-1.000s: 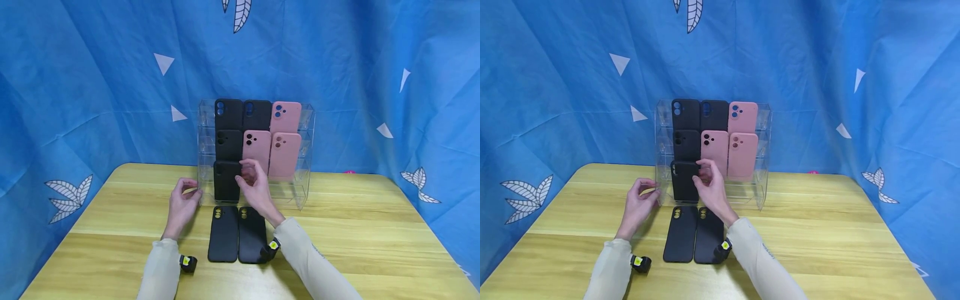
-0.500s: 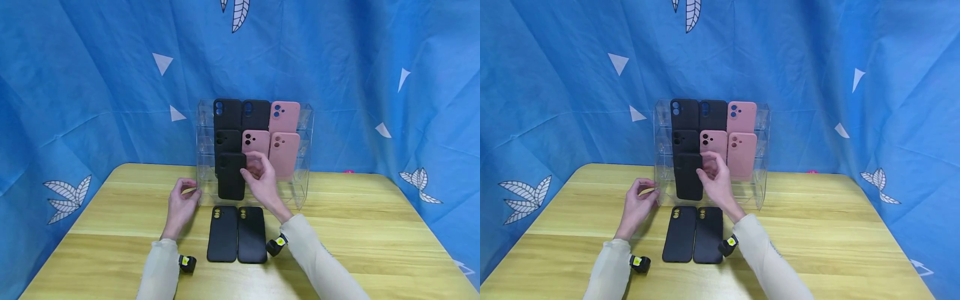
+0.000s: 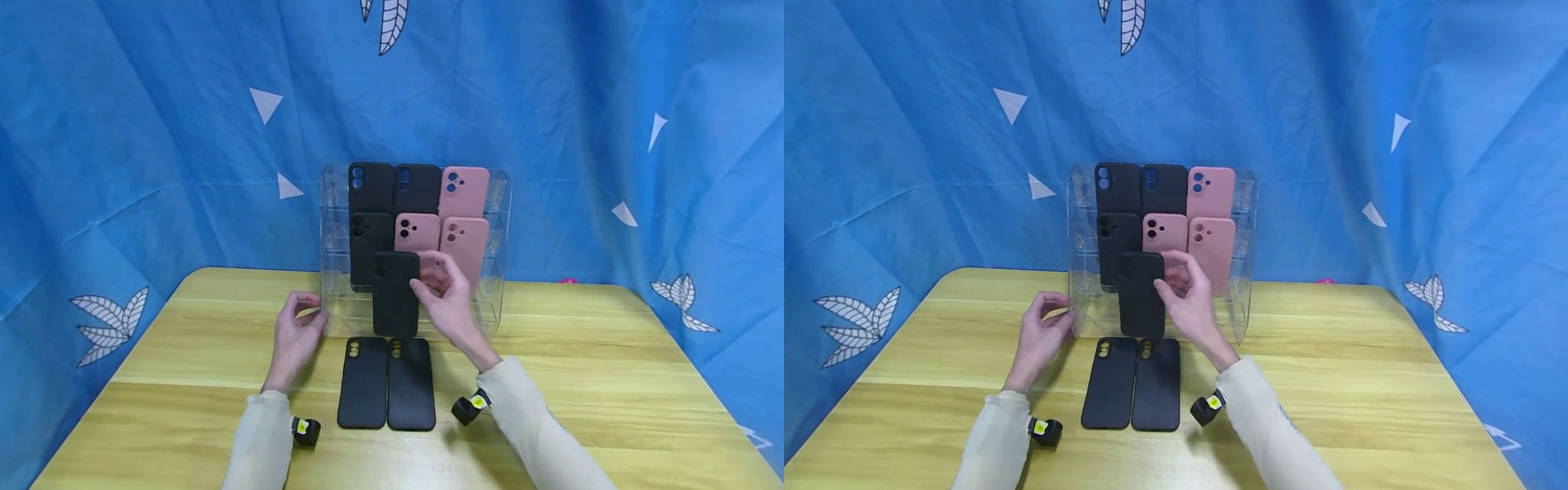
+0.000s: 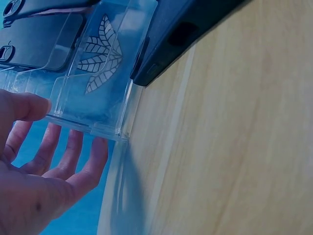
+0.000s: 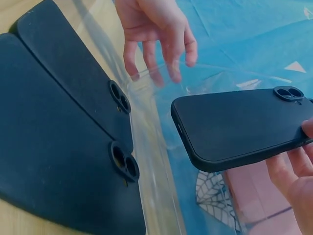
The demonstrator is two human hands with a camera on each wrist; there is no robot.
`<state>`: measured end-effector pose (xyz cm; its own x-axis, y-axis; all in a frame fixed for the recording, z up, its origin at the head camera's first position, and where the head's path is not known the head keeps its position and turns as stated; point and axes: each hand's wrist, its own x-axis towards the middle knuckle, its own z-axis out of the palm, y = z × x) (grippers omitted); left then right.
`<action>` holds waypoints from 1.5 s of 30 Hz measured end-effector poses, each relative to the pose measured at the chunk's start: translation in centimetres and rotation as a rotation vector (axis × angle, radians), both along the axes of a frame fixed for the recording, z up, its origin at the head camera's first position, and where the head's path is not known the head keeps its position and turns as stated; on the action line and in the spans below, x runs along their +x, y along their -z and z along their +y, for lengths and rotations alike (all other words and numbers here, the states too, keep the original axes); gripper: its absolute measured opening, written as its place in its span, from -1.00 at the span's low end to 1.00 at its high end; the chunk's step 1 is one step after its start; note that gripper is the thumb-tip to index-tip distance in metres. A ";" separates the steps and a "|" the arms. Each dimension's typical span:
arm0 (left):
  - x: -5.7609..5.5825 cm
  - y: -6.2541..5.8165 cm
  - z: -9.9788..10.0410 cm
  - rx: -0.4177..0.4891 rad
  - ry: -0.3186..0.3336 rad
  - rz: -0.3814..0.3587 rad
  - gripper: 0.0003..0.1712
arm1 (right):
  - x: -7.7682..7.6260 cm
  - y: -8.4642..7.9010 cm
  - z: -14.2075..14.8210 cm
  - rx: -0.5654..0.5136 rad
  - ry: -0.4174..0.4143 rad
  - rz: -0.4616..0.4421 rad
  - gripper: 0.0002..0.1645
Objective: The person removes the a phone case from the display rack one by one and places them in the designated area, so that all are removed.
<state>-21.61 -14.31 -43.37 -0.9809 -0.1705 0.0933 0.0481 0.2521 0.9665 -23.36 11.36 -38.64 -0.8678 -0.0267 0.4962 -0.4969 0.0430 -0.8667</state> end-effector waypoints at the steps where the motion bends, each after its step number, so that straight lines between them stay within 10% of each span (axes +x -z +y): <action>1: 0.0 0.0 0.0 -0.002 0.000 -0.001 -0.65 | 0.1 0.0 0.2 0.002 0.006 -0.005 -0.44; 45: -0.2 0.2 0.1 0.019 -0.003 0.008 -0.67 | 5.2 1.8 7.7 0.172 0.042 -0.178 -0.45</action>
